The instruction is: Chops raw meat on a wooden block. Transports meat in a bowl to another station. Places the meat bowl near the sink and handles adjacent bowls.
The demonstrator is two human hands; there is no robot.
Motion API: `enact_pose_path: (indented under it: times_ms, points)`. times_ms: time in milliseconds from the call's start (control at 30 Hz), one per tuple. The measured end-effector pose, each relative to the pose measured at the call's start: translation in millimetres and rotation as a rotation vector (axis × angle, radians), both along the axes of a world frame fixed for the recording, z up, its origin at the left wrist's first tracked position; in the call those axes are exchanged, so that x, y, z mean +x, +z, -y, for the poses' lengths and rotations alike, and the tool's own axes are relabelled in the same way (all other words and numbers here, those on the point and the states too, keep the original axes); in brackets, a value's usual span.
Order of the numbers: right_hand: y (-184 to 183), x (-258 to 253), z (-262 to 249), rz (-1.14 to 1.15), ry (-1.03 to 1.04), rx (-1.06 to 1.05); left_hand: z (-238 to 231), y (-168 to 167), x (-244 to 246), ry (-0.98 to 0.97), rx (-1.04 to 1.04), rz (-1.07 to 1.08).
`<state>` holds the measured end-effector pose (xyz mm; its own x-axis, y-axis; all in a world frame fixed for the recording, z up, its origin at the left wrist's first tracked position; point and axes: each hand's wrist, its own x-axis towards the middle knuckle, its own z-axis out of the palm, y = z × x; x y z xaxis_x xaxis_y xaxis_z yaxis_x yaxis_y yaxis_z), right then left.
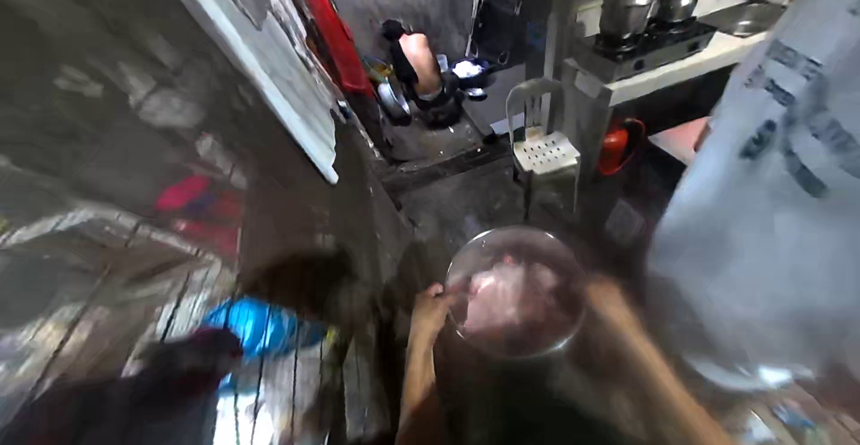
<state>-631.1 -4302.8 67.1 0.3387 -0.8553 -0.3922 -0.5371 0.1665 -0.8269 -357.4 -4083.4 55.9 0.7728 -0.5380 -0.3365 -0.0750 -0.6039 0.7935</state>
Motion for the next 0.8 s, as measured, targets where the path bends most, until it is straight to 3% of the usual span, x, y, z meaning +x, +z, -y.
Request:
enact_pose_path:
  times_ms: [267,400,600,800]
  points:
    - [-9.7,199.1,183.2,-0.071,-0.017,-0.106,188.5,-26.4,206.7,-0.053,-0.009,-0.040]
    - [-5.0,292.9,274.1,0.046,-0.065,-0.105,284.8,-22.2,306.5,-0.069,-0.013,0.039]
    - [-16.4,452.9,427.2,0.069,0.075,-0.063,406.1,-26.8,449.1,-0.033,0.049,0.076]
    - [-11.6,643.8,562.9,0.019,0.298,-0.056,488.5,-20.1,579.5,0.207,0.052,0.022]
